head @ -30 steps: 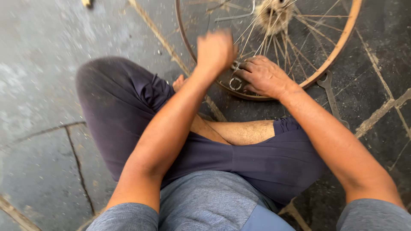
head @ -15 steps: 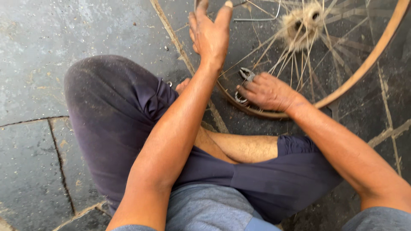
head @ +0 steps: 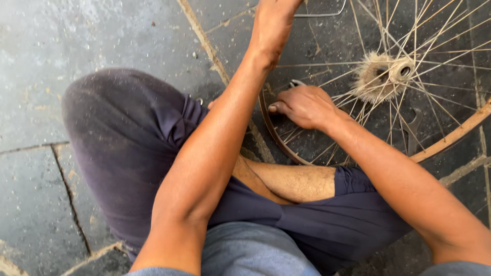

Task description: The person sits cross-legged on the floor repairing a bicycle wheel, using pliers to grip and turn spokes and nipples around the rim while holding the wheel steady. They reposition the wheel and work around different spoke positions, with a bowl of spokes and a wrench nearby.

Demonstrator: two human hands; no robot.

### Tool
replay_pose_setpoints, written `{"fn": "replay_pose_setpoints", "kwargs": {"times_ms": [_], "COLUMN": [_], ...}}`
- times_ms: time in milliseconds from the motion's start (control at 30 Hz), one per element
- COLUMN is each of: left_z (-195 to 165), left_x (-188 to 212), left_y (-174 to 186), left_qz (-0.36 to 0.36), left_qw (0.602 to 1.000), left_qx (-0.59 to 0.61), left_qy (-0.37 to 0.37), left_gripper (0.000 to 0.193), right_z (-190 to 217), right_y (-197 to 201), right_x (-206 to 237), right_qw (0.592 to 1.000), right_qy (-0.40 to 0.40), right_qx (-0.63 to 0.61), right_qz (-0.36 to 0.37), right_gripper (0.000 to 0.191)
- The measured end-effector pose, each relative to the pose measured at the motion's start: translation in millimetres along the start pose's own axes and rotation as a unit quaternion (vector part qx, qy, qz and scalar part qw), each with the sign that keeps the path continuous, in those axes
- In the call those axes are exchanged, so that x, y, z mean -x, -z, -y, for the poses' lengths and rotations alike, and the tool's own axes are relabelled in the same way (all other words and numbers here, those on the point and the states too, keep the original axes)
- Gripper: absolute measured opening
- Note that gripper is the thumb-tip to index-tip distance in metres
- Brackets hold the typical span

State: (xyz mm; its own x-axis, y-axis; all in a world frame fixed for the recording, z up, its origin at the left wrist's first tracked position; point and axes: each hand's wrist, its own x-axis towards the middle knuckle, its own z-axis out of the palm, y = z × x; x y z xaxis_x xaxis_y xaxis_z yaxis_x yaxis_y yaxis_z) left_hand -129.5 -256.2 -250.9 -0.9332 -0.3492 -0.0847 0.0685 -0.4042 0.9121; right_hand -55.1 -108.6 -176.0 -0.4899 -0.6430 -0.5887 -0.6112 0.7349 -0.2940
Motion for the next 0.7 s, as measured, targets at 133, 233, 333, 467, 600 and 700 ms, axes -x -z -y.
{"fn": "replay_pose_setpoints", "kwargs": {"times_ms": [133,233,333,467,600,700], "left_z": [-3,-20,-40,-56,-50,-39], "left_x": [3,-4,-7,-13,-26,-22], "left_y": [9,18,31,41,59,56], "left_qz": [0.020,0.035,0.025,0.059,0.079,0.048], "left_qw": [0.999,0.999,0.998,0.998,0.996,0.998], "left_qx": [0.036,0.000,-0.053,-0.022,0.022,0.048], "left_qy": [-0.025,-0.030,-0.026,-0.031,-0.044,-0.017], "left_gripper": [0.044,0.046,0.050,0.059,0.061,0.055], "right_z": [-8,-19,-25,-20,-13,-7], "right_y": [2,-3,-14,-25,-23,-17], "right_x": [-34,-62,-84,-109,-123,-114], "right_qw": [0.987,0.963,0.931,0.862,0.840,0.887], "right_qy": [-0.059,-0.091,-0.153,-0.282,-0.316,-0.211], "right_qx": [-0.081,-0.181,-0.246,-0.304,-0.268,-0.312], "right_qz": [0.124,0.176,0.223,0.292,0.351,0.266], "right_gripper": [0.047,0.052,0.051,0.043,0.051,0.046]}}
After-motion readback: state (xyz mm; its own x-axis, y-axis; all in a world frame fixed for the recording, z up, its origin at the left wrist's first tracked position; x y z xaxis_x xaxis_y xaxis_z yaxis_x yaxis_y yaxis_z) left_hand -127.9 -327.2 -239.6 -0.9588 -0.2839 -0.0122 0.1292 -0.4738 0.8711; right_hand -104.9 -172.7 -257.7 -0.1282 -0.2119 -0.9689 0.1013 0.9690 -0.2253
